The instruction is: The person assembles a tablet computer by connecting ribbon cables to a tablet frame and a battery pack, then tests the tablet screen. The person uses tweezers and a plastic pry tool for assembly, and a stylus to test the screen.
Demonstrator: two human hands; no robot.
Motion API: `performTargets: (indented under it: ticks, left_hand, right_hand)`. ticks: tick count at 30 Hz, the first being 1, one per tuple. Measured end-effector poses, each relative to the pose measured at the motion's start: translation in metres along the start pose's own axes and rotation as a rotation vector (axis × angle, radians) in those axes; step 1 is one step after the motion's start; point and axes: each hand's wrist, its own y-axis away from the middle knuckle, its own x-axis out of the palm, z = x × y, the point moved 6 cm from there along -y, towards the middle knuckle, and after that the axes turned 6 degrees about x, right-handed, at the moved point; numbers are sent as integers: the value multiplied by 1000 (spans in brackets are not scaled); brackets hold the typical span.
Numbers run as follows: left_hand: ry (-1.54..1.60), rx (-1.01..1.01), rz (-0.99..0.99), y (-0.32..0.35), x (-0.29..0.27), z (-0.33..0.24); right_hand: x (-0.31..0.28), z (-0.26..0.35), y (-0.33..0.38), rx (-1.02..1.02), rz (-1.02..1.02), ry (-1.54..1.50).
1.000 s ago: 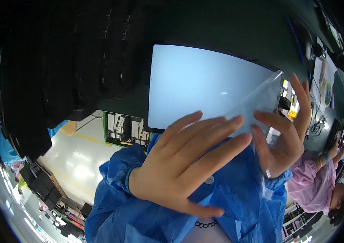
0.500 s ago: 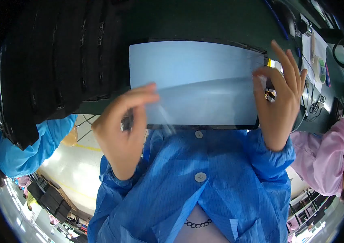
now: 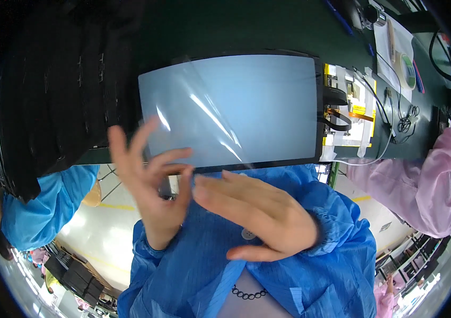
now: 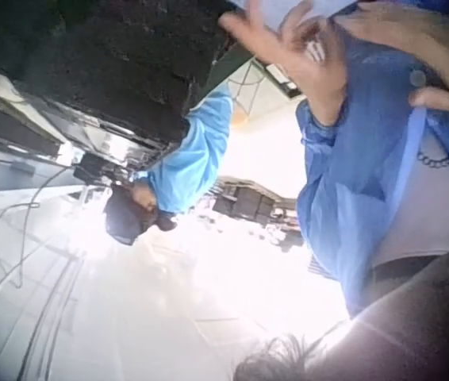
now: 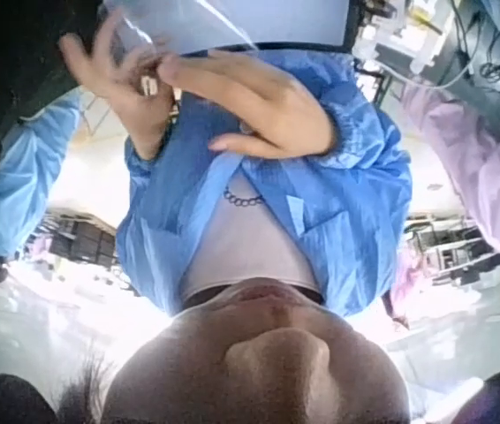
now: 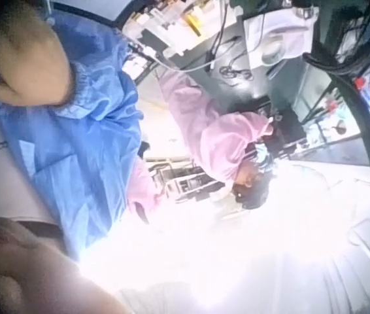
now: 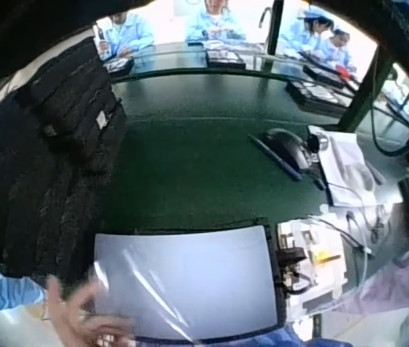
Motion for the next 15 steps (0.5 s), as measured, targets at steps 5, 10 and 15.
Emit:
performTargets:
  ticks: [5,10,15]
  left_hand:
    - [38,-72,198,-8,-17,6]
    - [-387,362,406,-24,54,-20]
    - [-822,242,526,-17,67,-1]
  right_hand:
    - [-36,-16,42,111,-21,27]
    - [-101,-35,122,466,-697,257]
    - [-204,-58,156,623,-1105,969]
